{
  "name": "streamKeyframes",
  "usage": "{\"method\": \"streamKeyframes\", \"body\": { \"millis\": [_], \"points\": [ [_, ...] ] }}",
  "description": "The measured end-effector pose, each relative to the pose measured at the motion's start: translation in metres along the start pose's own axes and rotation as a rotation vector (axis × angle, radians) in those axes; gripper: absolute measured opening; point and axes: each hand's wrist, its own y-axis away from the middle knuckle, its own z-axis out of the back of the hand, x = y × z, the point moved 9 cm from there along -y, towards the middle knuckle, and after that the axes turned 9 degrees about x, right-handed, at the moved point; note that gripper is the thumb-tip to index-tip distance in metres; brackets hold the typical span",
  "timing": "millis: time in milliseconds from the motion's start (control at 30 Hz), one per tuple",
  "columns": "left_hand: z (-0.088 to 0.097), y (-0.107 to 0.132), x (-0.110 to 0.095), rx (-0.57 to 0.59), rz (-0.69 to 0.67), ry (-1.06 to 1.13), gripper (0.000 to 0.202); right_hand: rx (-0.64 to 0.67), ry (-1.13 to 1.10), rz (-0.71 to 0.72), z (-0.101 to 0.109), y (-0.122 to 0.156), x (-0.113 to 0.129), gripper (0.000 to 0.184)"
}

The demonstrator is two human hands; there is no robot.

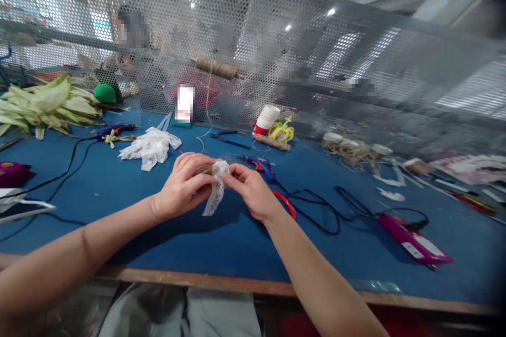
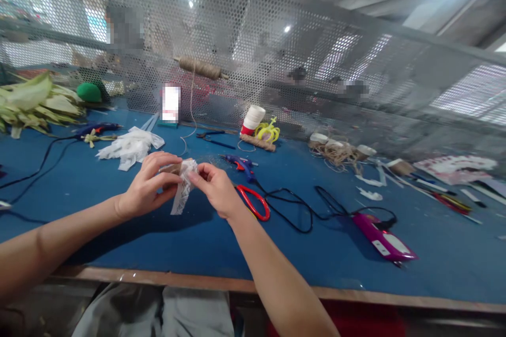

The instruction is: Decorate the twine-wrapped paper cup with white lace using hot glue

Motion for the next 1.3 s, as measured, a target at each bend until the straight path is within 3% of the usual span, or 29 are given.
{"method": "streamKeyframes", "body": {
  "millis": [200, 367, 533, 700, 933, 1300],
  "points": [
    [0.011, -0.002, 0.022, -0.082, 0.216, 0.41, 0.004, 0.158, 0.226, 0.026, -0.01, 0.002, 0.002, 0.021],
    [-0.014, 0.018, 0.064, -0.227, 0.723, 1.028, 0.009, 0.12, 0.416, 0.117, -0.009, 0.004, 0.013, 0.016],
    [-0.034, 0.031, 0.078, -0.347, 0.999, 1.401, 0.016, 0.124, 0.46, 0.189, -0.011, 0.007, 0.022, 0.012],
    [-0.041, 0.034, 0.08, -0.382, 1.066, 1.521, 0.011, 0.128, 0.44, 0.255, -0.011, 0.009, 0.029, 0.009],
    [-0.047, 0.037, 0.082, -0.39, 1.098, 1.517, 0.007, 0.163, 0.358, 0.252, -0.012, 0.012, 0.029, 0.009],
    [-0.058, 0.04, 0.077, -0.275, 1.158, 1.559, 0.01, 0.195, 0.31, 0.317, -0.018, 0.015, 0.039, 0.003]
  ]
}}
